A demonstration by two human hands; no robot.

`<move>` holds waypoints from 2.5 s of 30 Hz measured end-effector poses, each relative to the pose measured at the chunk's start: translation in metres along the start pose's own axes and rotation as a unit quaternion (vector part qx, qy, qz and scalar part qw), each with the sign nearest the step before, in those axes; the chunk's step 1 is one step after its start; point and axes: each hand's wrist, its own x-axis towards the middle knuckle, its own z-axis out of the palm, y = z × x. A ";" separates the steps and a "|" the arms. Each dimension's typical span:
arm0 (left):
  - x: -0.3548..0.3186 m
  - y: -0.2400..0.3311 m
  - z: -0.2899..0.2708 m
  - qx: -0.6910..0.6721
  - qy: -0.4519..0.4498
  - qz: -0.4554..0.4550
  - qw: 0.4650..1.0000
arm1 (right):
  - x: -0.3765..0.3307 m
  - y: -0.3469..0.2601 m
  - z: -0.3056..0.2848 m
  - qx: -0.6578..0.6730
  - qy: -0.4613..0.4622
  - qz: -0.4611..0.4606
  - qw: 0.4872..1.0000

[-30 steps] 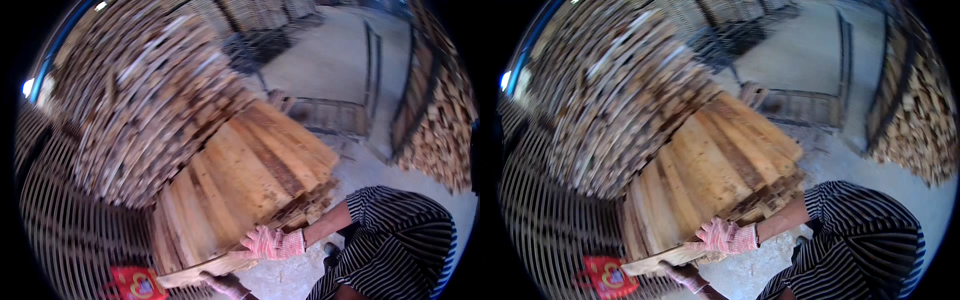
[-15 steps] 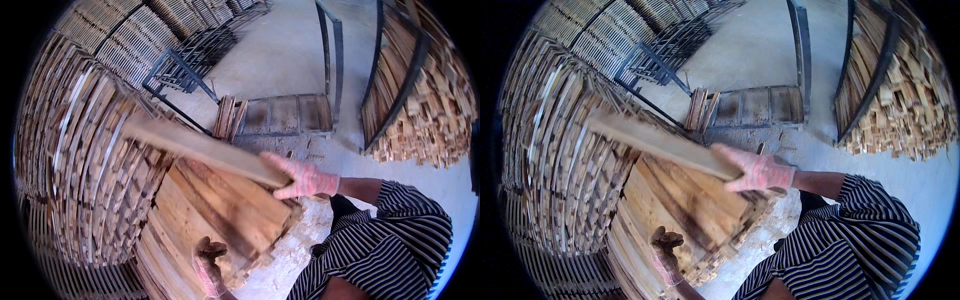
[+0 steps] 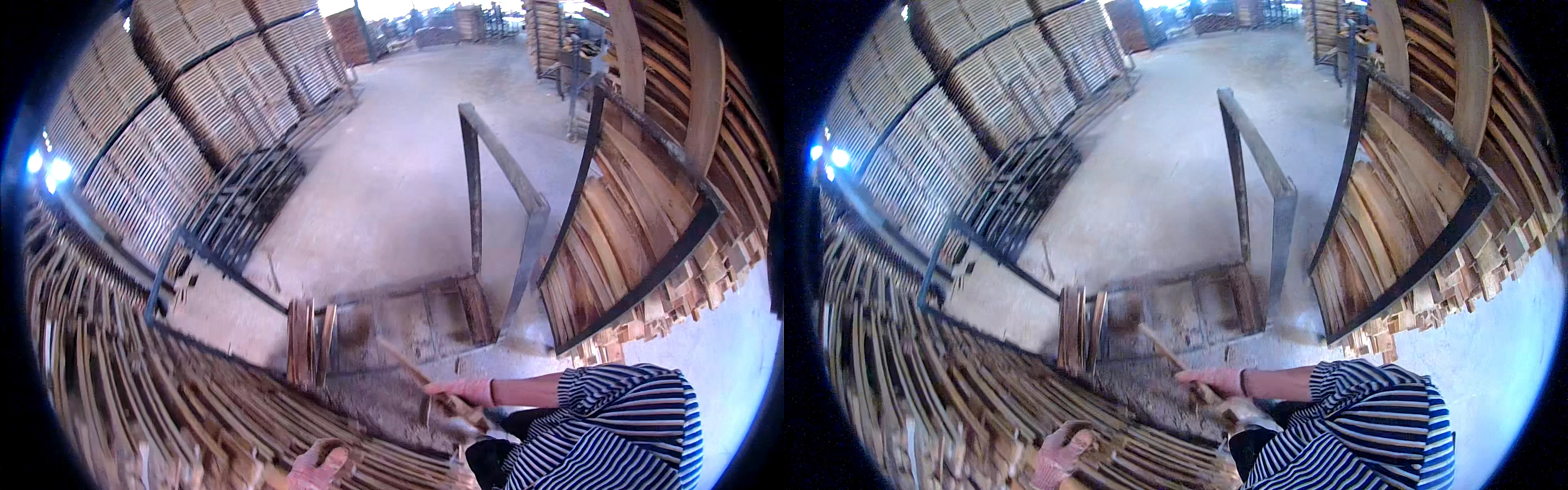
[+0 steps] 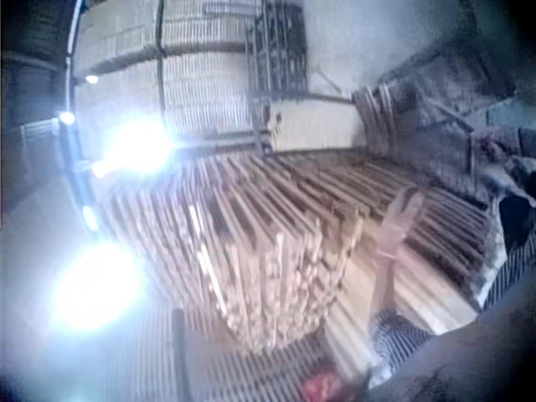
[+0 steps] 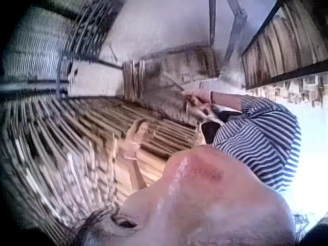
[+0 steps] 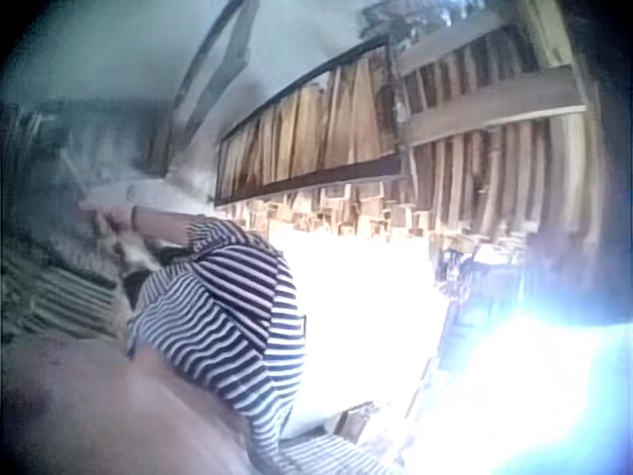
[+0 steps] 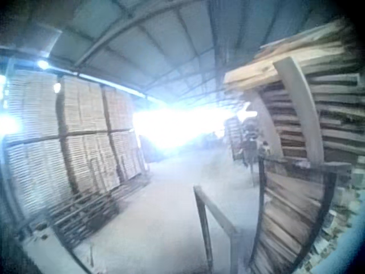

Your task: The person repeatedly picks up bundles of wooden planks from a large pile and stacks them onto a metal rack. They handle the wood by hand, arranging the planks in layers to build up the stack.

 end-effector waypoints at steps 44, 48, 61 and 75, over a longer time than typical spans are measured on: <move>0.585 -0.736 -0.048 -0.554 0.304 -0.400 0.664 | 0.589 -0.075 0.049 -0.105 0.257 0.055 0.959; 0.577 -0.724 -0.039 -0.537 0.252 -0.456 0.664 | 0.665 -0.075 0.065 -0.153 0.318 0.044 0.935; 0.554 -0.513 -0.123 -0.005 0.008 -0.091 0.996 | 0.733 -0.103 0.065 -0.214 0.264 0.044 0.940; 0.696 -0.588 -0.199 0.314 0.190 -0.295 0.882 | 0.659 -0.173 0.033 -0.036 0.157 0.121 0.979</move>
